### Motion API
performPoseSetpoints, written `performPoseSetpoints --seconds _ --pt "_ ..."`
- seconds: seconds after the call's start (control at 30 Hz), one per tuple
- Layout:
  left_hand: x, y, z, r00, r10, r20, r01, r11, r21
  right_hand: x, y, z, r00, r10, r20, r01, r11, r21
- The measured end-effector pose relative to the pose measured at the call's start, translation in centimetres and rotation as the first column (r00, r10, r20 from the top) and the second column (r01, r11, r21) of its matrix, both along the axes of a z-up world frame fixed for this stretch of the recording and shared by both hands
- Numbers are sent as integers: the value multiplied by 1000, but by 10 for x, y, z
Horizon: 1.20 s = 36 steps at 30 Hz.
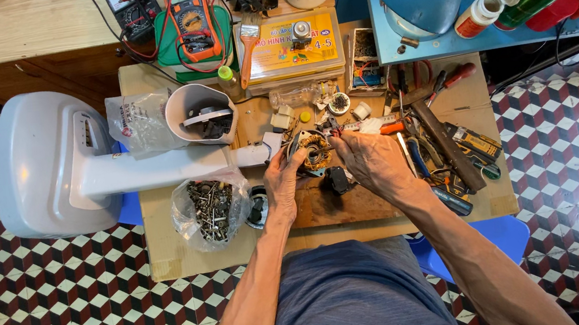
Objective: The person disassembles a small electrical motor, removes the rotor, applies lubricant to bearings, and reassembles the unit. They use a screwdriver and a small brush to clean and lubricate internal components before reattaching the housing.
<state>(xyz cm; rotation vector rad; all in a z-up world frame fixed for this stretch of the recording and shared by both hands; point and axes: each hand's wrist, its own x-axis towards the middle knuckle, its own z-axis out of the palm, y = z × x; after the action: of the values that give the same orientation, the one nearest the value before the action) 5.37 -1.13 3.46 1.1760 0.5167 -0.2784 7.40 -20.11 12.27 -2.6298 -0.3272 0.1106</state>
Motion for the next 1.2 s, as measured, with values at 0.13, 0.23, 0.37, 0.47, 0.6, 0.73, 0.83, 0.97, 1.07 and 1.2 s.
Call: performPoseSetpoints --seconds 0.13,0.23,0.37,0.47,0.6,0.73,0.83,0.97,1.07,1.2 --pt "1 -1 1 999 -5 -42 5 1000 -15 0 1 -8 993 4 114 -2 1000 -19" --pt "3 -2 4 998 -15 -59 13 1000 -29 4 6 -9 996 -47 70 52 996 -78" --pt "3 -3 9 998 -42 -45 38 996 -78 6 8 1 994 -48 93 43 998 53" --pt "3 -1 11 998 -31 -57 24 992 -121 9 -10 11 945 99 312 -111 994 21" --pt "7 -5 5 991 29 -131 -49 987 -153 10 -77 10 775 -499 -387 613 743 270" --pt "12 -6 -4 978 81 -190 -127 961 -246 -12 -151 -23 625 -682 -381 775 602 195" --pt "17 -12 -9 962 120 -244 -195 930 -312 -33 -176 -77 661 -660 -357 711 703 18" --pt "22 -21 -11 941 191 -280 -274 914 -298 -54 -178 -155 763 -524 -379 511 848 -144" --pt "27 -27 -8 936 206 -284 -288 913 -289 -62 -171 -200 825 -476 -303 394 870 -295" --pt "31 -40 -4 943 206 -261 -270 932 -242 -57 -168 -230 861 -389 -328 276 899 -340"
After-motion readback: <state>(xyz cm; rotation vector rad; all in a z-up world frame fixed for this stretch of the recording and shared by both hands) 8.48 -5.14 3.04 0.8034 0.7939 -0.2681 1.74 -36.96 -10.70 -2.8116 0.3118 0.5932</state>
